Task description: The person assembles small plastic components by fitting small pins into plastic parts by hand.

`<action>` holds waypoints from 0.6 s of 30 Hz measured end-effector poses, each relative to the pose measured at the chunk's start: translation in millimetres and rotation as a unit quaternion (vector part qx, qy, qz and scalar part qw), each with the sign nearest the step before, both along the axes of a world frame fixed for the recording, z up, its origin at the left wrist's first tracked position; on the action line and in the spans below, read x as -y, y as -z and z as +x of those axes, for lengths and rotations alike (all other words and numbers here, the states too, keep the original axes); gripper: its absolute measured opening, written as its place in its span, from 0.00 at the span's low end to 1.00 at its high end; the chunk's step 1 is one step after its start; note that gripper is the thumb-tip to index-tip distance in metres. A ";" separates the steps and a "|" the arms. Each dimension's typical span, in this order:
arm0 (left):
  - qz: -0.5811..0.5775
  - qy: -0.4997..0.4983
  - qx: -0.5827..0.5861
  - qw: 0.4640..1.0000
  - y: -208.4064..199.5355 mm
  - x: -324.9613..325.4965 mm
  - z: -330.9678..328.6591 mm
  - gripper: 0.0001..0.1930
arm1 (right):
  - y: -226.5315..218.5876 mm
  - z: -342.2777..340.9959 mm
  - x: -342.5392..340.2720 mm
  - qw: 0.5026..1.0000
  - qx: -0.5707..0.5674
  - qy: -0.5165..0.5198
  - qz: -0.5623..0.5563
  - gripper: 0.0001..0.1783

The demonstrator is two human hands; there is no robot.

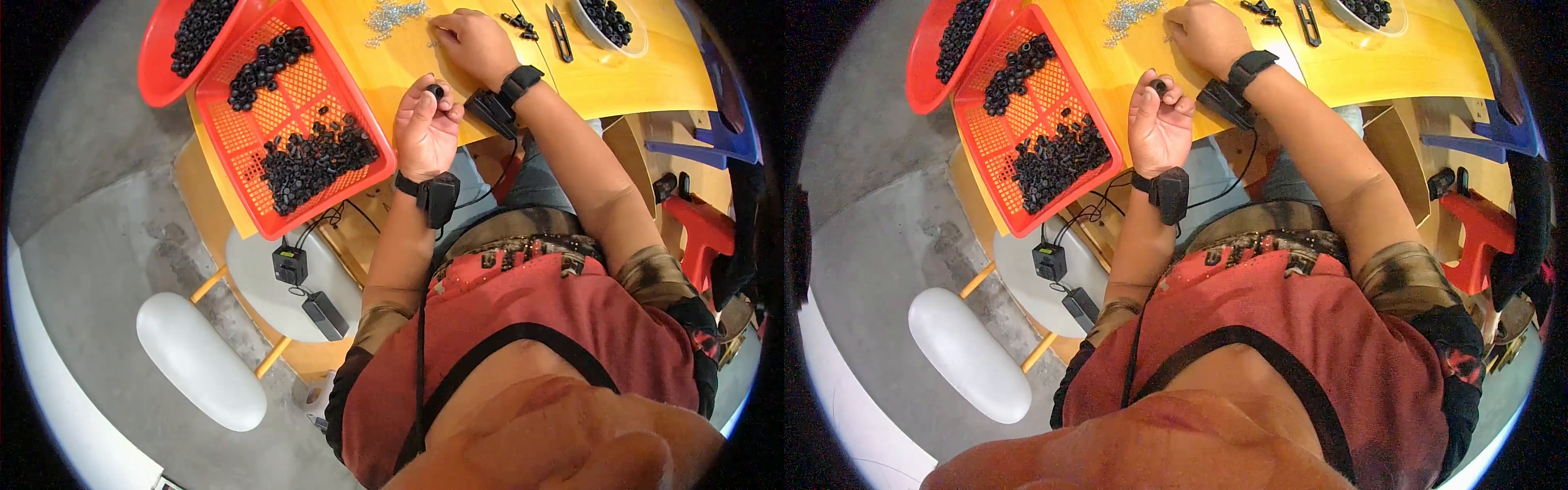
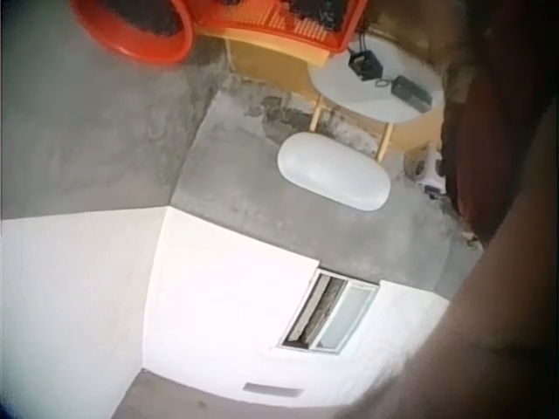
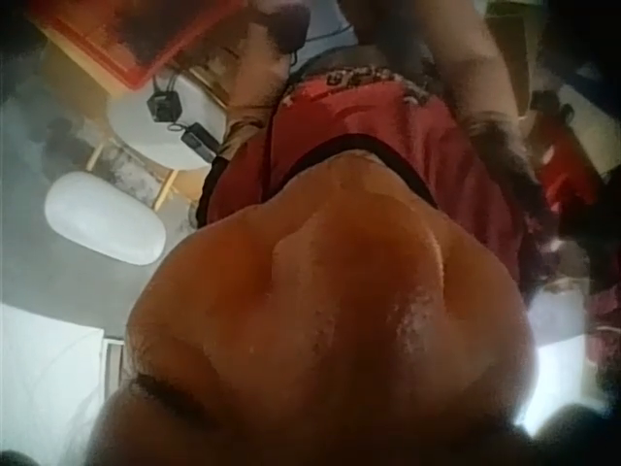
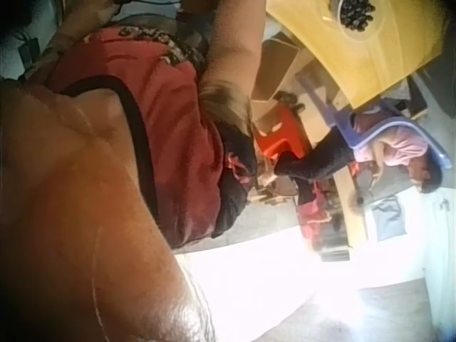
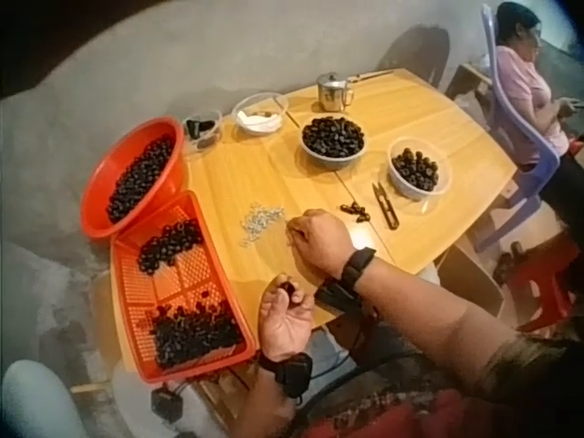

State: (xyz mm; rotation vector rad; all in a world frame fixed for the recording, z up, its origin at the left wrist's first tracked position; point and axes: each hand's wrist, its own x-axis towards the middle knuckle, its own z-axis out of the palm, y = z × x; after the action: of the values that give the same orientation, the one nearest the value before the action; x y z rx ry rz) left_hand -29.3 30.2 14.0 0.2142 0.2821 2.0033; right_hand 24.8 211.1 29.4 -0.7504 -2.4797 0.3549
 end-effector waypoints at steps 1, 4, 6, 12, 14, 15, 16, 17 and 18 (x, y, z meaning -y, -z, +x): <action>0.000 0.000 -0.001 1.000 -0.5 0.1 -0.9 0.14 | -2.5 2.4 1.4 0.999 -0.007 -0.008 -0.034 0.11; -0.006 0.000 -0.002 1.000 -0.9 2.1 -1.9 0.14 | -9.9 15.2 9.0 0.997 -0.012 -0.015 -0.070 0.12; -0.010 -0.001 0.000 1.000 -0.6 2.8 -1.1 0.14 | -10.9 22.3 11.6 0.997 -0.009 -0.014 -0.071 0.12; -0.001 0.001 -0.001 1.000 0.3 -0.3 -1.0 0.14 | -19.2 21.8 12.6 0.993 -0.008 -0.011 -0.116 0.13; 0.002 0.001 -0.003 1.000 0.8 0.1 -1.2 0.14 | -29.3 17.4 13.3 0.994 -0.026 -0.018 -0.105 0.11; 0.002 0.000 -0.002 1.000 1.3 0.2 -1.3 0.14 | -32.0 18.4 13.0 0.994 -0.025 -0.020 -0.105 0.11; 0.003 0.002 0.001 1.000 1.5 0.4 -1.4 0.14 | -34.2 20.4 12.6 0.994 -0.024 -0.008 -0.107 0.11; 0.003 0.004 0.003 1.000 1.6 0.7 -1.7 0.14 | -36.1 20.9 12.3 0.994 -0.023 0.005 -0.109 0.11; 0.003 0.003 0.003 1.000 1.5 1.0 -2.2 0.14 | -38.0 19.4 12.2 0.994 -0.023 0.003 -0.109 0.11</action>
State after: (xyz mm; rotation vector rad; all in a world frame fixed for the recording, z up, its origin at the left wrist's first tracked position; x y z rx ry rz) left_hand -31.5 29.2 12.4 0.2123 0.2709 1.9997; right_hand 44.2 199.0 67.4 -0.8258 -2.4206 0.6410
